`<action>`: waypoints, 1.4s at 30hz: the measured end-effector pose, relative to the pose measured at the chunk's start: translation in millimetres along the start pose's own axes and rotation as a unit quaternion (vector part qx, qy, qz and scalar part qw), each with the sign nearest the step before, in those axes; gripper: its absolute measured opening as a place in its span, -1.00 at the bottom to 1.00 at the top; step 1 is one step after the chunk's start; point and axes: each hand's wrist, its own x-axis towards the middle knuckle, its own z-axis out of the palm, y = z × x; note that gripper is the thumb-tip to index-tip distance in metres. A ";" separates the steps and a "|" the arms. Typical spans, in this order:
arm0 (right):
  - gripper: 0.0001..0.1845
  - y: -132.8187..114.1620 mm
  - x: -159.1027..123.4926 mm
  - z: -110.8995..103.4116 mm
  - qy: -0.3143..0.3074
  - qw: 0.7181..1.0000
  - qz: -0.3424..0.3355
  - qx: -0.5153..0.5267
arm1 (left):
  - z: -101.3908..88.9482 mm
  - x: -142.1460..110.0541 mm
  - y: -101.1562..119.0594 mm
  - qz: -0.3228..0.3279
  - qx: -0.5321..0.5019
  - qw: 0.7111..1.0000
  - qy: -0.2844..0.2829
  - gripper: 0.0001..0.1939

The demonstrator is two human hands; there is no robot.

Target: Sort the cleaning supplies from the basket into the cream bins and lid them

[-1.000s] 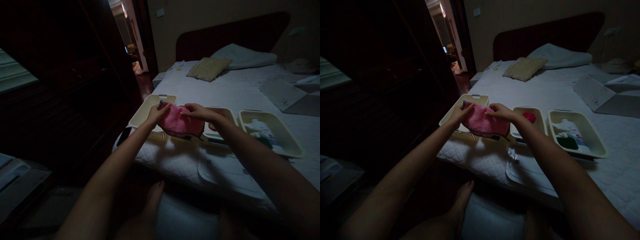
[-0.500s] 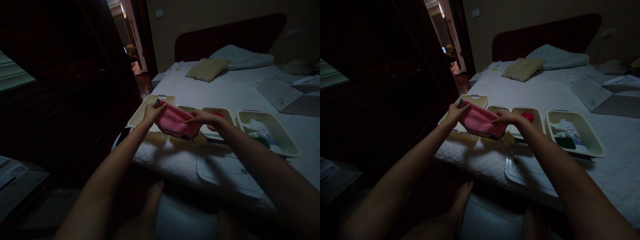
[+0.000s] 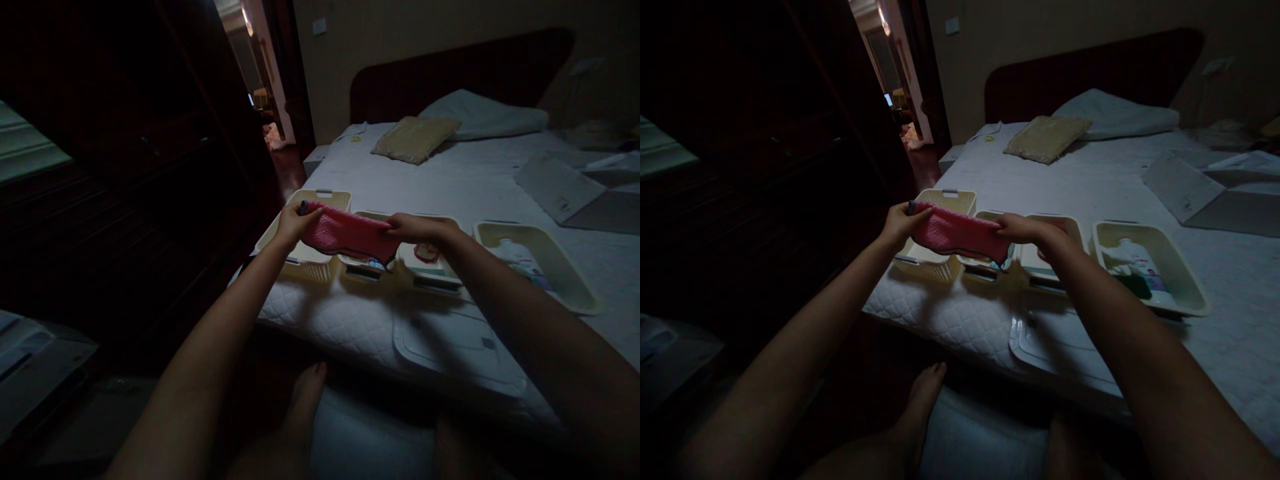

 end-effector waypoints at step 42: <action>-0.65 15.3 -10.1 -15.0 0.235 0.916 0.003 0.324 | -28.1 8.0 -24.3 0.016 0.099 0.995 0.009 -0.78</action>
